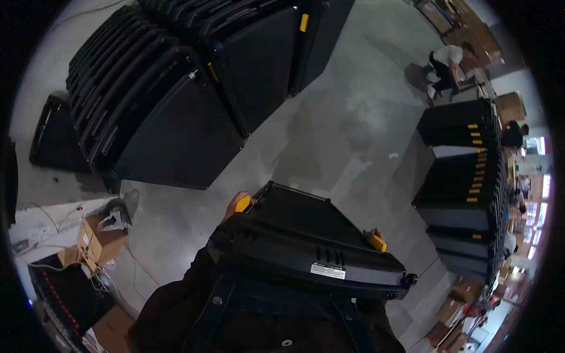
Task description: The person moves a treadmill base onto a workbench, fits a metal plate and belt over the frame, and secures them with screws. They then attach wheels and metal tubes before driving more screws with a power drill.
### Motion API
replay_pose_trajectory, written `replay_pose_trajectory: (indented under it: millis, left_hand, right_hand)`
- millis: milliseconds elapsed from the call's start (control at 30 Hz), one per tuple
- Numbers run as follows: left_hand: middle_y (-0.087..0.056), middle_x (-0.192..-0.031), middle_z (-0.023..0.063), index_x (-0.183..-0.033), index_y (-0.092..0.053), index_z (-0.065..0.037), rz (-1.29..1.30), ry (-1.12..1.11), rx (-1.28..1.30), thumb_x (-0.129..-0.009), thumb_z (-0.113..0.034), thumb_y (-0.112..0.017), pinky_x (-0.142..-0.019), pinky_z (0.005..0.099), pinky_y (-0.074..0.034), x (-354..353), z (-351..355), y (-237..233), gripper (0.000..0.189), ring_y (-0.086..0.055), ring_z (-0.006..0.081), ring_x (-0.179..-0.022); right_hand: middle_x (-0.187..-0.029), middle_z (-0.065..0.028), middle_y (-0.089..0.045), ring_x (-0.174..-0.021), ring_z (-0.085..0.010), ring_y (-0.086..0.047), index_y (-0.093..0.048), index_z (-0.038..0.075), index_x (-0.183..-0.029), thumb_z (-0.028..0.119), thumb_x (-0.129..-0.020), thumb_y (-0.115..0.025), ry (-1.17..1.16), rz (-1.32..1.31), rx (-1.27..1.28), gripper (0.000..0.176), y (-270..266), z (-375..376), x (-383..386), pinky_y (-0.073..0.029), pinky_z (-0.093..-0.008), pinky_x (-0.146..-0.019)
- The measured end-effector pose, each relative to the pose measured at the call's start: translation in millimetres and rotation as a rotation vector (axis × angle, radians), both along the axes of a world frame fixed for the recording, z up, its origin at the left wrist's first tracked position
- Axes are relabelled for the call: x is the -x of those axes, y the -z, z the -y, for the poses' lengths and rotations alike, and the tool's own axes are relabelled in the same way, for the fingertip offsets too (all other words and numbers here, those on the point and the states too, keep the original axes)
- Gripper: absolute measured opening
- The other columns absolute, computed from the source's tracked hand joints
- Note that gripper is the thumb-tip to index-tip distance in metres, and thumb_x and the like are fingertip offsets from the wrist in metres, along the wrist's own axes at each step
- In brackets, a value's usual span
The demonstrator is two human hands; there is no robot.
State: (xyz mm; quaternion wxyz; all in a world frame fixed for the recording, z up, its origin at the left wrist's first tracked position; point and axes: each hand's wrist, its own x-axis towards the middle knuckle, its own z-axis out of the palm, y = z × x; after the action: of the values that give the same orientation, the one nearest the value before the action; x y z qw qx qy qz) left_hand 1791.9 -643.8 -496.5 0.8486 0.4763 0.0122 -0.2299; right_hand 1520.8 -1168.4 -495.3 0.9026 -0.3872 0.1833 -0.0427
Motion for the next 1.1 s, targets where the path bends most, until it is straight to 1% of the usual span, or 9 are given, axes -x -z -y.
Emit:
replay_pose_trajectory:
  millis: [267, 333, 467, 667, 733, 767, 833, 900, 1100]
  left_hand:
    - [-0.064, -0.110, 0.0107, -0.121, -0.056, 0.000, -0.324, -0.467, 0.089, -0.092, -0.023, -0.071, -0.104, 0.0376, -0.043, -73, 92, 73, 0.040, -0.061, 0.0267, -0.113]
    - [-0.063, -0.117, 0.0132, -0.126, -0.052, -0.006, 0.274, -0.570, -0.375, -0.094, -0.026, -0.069, -0.111, 0.0347, -0.037, -98, 137, 57, 0.042, -0.057, 0.0244, -0.119]
    - [-0.061, -0.123, 0.0160, -0.134, -0.046, -0.009, 0.283, -0.685, -0.566, -0.088, -0.024, -0.076, -0.111, 0.0362, -0.038, -164, 187, 65, 0.057, -0.057, 0.0246, -0.120]
    - [-0.071, -0.102, 0.0132, -0.125, -0.056, -0.006, -0.271, -0.950, -0.420, -0.096, -0.037, -0.062, -0.096, 0.0394, -0.051, -260, 181, 91, 0.043, -0.067, 0.0264, -0.098]
    - [-0.070, -0.109, 0.0125, -0.128, -0.056, -0.008, -0.165, -0.542, 1.013, -0.100, -0.043, -0.053, -0.100, 0.0412, -0.051, -281, 152, 100, 0.044, -0.066, 0.0279, -0.104]
    - [-0.056, -0.141, 0.0075, -0.140, -0.050, -0.013, 0.328, -0.787, 0.580, -0.106, -0.041, -0.047, -0.113, 0.0485, -0.042, -279, 160, 104, 0.045, -0.053, 0.0280, -0.130]
    - [-0.052, -0.145, 0.0059, -0.143, -0.047, -0.015, -0.155, -0.970, 0.101, -0.105, -0.042, -0.050, -0.113, 0.0558, -0.040, -301, 146, 130, 0.047, -0.049, 0.0297, -0.134]
    - [-0.051, -0.145, 0.0040, -0.143, -0.047, -0.017, -0.540, -1.102, 0.330, -0.102, -0.048, -0.054, -0.110, 0.0600, -0.040, -338, 143, 55, 0.052, -0.049, 0.0289, -0.134]
    - [-0.067, -0.125, 0.0062, -0.135, -0.058, -0.010, -0.529, -0.641, -0.422, -0.097, -0.052, -0.054, -0.081, 0.0420, -0.052, -274, 150, 41, 0.056, -0.064, 0.0200, -0.112]
  right_hand:
    - [-0.082, -0.0061, -0.061, -0.085, -0.0248, -0.054, -0.063, 0.007, -0.093, 0.031, -0.104, -0.056, -0.345, -0.171, -0.229, 0.028, 38, 102, -461, -0.043, -0.0381, -0.087]
    - [-0.087, -0.0051, -0.061, -0.086, -0.0246, -0.054, -0.063, 0.007, -0.093, 0.030, -0.102, -0.060, -0.124, -0.159, -0.212, 0.025, 40, 94, -539, -0.045, -0.0366, -0.082]
    - [-0.093, -0.0058, -0.061, -0.088, -0.0244, -0.053, -0.063, 0.008, -0.093, 0.030, -0.099, -0.063, -0.583, -0.172, -0.335, 0.023, 61, 125, -691, -0.046, -0.0374, -0.078]
    - [-0.121, -0.0101, -0.062, -0.111, -0.0281, -0.056, -0.063, 0.010, -0.120, 0.034, -0.102, -0.056, -0.562, -0.313, -0.327, 0.031, 52, 107, -828, -0.048, -0.0406, -0.093]
    - [-0.127, -0.0106, -0.061, -0.116, -0.0291, -0.056, -0.061, 0.011, -0.126, 0.035, -0.102, -0.054, -0.481, -0.392, -0.254, 0.035, 46, 93, -868, -0.047, -0.0411, -0.096]
    - [-0.130, -0.0108, -0.061, -0.118, -0.0296, -0.055, -0.060, 0.012, -0.129, 0.036, -0.102, -0.053, -0.436, -0.435, -0.217, 0.037, 44, 86, -882, -0.047, -0.0413, -0.098]
    - [-0.135, -0.0112, -0.059, -0.123, -0.0306, -0.055, -0.058, 0.012, -0.136, 0.038, -0.103, -0.051, -0.339, -0.520, -0.133, 0.042, 33, 73, -900, -0.046, -0.0418, -0.101]
    - [-0.144, -0.0107, -0.051, -0.131, -0.0315, -0.047, -0.050, 0.014, -0.143, 0.046, -0.102, -0.048, -0.452, -0.425, 0.017, 0.052, 8, 50, -909, -0.037, -0.0465, -0.107]
    - [-0.168, -0.0067, -0.021, -0.153, -0.0329, -0.017, -0.025, 0.018, -0.160, 0.076, -0.093, -0.039, -0.490, -0.316, 0.389, 0.090, -13, -2, -923, -0.011, -0.0616, -0.118]
